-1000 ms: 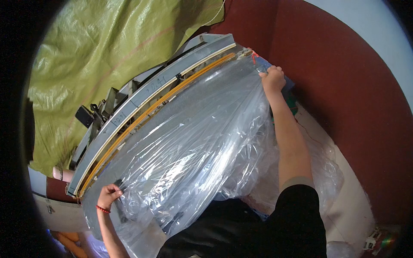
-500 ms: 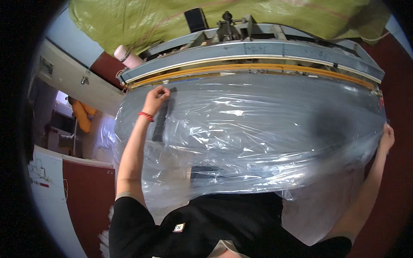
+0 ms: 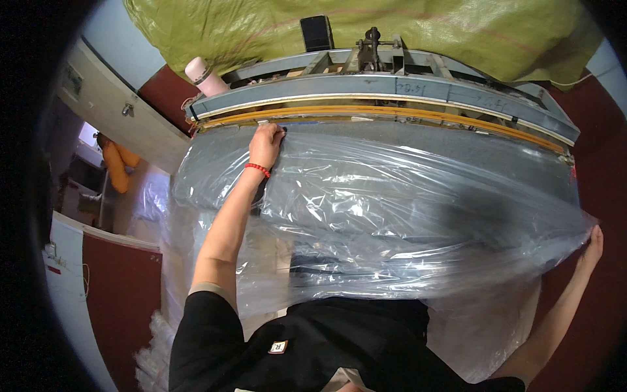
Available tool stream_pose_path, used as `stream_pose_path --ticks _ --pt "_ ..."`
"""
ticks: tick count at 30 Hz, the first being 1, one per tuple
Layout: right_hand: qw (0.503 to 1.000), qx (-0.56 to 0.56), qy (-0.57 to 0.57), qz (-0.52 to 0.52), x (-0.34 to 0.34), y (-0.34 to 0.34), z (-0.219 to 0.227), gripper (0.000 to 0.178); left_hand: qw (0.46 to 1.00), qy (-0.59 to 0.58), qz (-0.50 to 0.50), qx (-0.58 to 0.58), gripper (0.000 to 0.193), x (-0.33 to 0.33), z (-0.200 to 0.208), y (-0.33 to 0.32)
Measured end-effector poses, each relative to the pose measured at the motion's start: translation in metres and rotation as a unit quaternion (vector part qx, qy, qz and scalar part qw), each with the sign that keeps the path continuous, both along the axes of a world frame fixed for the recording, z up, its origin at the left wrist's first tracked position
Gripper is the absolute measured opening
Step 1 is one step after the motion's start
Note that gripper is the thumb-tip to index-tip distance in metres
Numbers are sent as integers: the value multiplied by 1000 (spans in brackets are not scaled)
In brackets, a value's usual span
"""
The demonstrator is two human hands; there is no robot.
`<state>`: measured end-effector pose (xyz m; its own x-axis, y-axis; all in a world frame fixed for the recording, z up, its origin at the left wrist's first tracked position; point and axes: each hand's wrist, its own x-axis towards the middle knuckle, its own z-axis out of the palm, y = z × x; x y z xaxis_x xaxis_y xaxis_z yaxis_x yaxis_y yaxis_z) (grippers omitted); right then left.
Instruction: The recorder is using a heat sealer to seal large plastic bags.
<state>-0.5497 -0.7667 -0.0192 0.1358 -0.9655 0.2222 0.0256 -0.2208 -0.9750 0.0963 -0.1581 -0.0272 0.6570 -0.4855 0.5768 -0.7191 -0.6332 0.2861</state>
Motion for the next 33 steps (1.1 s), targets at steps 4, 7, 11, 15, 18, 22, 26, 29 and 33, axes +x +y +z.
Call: stream_pose_path --ticks 4,7,11,15,18,22,26,29,33 --pt "997 23 -46 -59 37 6 12 26 997 -16 27 -65 12 11 8 -2" --pt "990 -92 74 -81 117 14 17 23 917 233 8 -323 21 50 10 43" --pt "918 -244 257 -177 203 31 -15 21 842 285 111 -443 18 62 9 42" --pt "975 -166 123 -83 285 46 -35 14 901 105 147 -393 21 134 -38 89" --pt "982 -179 45 -43 305 40 -36 13 887 158 147 -408 25 158 -43 89" --pt "988 -137 -2 -67 305 28 -40 14 907 137 139 -373 23 166 -46 87" --pt "980 -149 11 -132 308 29 -41 16 871 165 75 -456 13 154 -37 80" --pt "993 -53 11 -103 307 40 -20 15 876 153 133 -438 16 156 -32 98" --pt "990 -46 50 -123 305 52 -8 15 856 177 141 -465 22 142 -23 77"
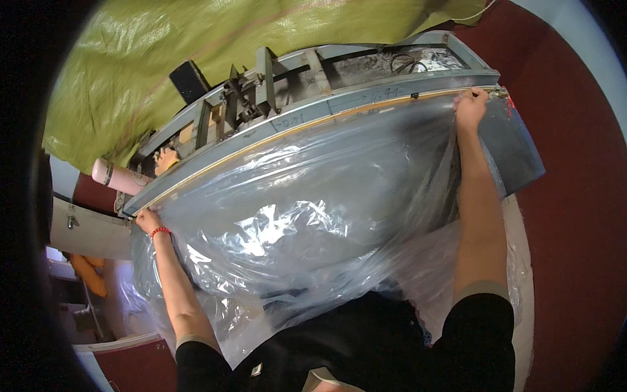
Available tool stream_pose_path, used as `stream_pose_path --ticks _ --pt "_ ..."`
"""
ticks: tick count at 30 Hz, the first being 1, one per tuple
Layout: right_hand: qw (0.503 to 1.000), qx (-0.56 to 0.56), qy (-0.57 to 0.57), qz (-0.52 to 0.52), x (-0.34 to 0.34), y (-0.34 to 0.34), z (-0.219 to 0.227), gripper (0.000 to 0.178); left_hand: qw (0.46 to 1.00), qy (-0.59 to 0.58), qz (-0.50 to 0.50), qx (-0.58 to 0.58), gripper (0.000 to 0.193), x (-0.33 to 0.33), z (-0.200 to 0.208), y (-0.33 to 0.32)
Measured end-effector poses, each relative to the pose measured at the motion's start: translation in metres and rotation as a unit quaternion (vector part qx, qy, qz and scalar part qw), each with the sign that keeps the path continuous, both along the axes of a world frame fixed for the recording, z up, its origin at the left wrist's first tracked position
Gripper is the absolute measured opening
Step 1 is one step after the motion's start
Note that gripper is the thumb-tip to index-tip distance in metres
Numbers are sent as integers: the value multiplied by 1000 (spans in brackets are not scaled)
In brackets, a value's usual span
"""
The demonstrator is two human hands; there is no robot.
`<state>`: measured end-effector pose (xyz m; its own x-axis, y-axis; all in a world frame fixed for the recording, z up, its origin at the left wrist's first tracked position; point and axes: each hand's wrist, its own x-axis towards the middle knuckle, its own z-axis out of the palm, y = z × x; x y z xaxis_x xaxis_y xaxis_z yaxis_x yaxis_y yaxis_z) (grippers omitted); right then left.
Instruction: The recorder is using a heat sealer to seal large plastic bags.
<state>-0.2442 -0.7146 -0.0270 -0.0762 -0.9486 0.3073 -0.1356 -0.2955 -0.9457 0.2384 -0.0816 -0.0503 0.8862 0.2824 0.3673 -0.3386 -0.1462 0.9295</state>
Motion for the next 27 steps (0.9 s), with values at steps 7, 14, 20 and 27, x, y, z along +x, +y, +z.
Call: stream_pose_path --ticks 7,14,20,27 --pt "993 97 -62 3 12 0 5 18 990 20 -142 -14 7 -20 19 11" --pt "863 -444 134 202 110 221 86 26 972 -91 -213 -31 8 -126 98 48" --pt "756 -80 238 604 122 273 52 12 985 -154 -55 57 9 -141 86 81" --pt "894 -158 248 338 4 149 16 13 819 -138 -94 549 41 -167 20 131"
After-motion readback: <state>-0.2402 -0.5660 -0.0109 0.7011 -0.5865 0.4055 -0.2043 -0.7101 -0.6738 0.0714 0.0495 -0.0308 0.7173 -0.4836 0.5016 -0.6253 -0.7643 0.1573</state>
